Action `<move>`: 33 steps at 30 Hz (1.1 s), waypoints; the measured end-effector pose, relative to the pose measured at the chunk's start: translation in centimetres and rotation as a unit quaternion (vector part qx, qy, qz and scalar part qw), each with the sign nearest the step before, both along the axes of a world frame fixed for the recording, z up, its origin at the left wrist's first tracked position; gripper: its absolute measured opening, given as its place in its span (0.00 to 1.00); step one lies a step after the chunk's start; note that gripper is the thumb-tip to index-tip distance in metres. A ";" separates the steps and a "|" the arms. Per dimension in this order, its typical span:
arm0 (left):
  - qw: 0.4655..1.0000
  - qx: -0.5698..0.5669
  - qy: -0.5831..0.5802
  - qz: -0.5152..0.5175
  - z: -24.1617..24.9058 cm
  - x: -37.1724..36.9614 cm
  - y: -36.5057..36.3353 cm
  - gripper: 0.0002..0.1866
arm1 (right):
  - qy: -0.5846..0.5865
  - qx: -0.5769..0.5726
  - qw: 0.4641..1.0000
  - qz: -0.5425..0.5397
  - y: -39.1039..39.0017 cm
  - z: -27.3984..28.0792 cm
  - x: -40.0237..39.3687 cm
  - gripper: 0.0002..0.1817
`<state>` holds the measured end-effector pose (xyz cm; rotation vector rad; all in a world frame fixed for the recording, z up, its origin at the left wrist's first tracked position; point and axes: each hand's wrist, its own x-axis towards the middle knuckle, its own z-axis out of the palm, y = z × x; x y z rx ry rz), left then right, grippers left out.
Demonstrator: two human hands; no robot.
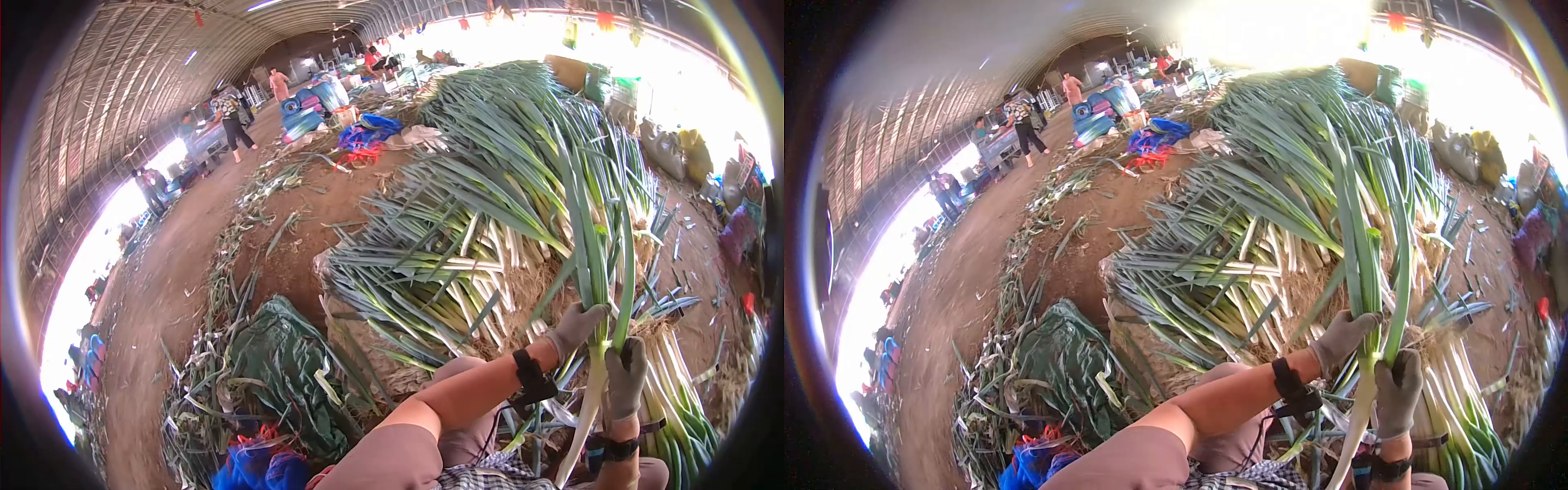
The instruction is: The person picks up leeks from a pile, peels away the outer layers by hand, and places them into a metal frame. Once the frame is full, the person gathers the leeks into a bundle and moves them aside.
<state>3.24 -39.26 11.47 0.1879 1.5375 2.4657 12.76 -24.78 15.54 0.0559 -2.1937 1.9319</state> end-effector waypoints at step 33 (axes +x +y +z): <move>0.943 0.310 -0.001 0.121 7.1 -1.8 -12.5 0.22 | 0.088 0.381 0.906 0.160 -0.7 -1.8 1.2 0.29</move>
